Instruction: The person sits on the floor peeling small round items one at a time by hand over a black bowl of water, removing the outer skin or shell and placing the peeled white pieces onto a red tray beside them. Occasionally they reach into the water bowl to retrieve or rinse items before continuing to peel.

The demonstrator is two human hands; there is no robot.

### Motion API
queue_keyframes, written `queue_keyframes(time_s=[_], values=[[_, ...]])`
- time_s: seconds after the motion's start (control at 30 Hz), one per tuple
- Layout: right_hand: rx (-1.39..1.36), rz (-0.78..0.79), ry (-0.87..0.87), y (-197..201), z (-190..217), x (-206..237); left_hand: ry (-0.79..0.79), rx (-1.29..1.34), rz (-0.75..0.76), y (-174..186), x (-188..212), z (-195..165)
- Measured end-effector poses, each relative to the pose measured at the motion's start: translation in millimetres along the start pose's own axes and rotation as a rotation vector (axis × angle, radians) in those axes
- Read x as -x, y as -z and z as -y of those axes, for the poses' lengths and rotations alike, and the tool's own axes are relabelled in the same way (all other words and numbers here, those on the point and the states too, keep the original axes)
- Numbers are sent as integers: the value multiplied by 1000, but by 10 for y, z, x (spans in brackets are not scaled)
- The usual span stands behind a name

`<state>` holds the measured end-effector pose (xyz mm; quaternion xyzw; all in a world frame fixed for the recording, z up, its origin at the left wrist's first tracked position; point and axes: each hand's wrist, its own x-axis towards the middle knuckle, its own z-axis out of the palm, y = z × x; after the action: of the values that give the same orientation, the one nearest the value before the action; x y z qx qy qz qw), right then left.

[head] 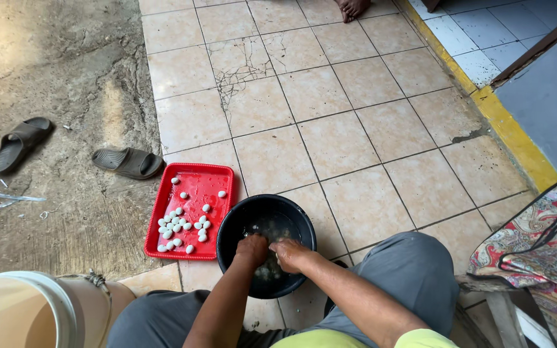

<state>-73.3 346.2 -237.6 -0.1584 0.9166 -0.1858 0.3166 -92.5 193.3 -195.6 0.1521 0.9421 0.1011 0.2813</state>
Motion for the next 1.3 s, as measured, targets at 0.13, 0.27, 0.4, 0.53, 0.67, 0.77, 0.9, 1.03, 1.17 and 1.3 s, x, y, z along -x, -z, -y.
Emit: queue_keyframes(time_s=[0.13,0.27,0.4,0.53,0.67,0.77,0.9,1.03,1.17,1.3], values=[[-97,-191,88,-136,128,115,-126,184,-207,205,174,3],[49,-117,157,-297,295,151,-91,367,-422,249,513,-7],[82,149,347,-396,434,152,-43,464,-641,183,707,17],[5,172,320,-384,504,151,238,387,-611,162,675,136],[-176,110,278,-295,484,137,473,348,-568,180,621,217],[-338,61,248,-202,446,119,604,357,-577,185,604,260],[-357,-61,237,-95,405,97,683,397,-435,245,563,365],[-366,-189,188,-54,416,75,670,431,-424,297,495,405],[-406,-391,117,-92,491,57,616,382,-463,402,396,425],[-327,-265,173,-166,579,58,569,350,-492,487,338,396]])
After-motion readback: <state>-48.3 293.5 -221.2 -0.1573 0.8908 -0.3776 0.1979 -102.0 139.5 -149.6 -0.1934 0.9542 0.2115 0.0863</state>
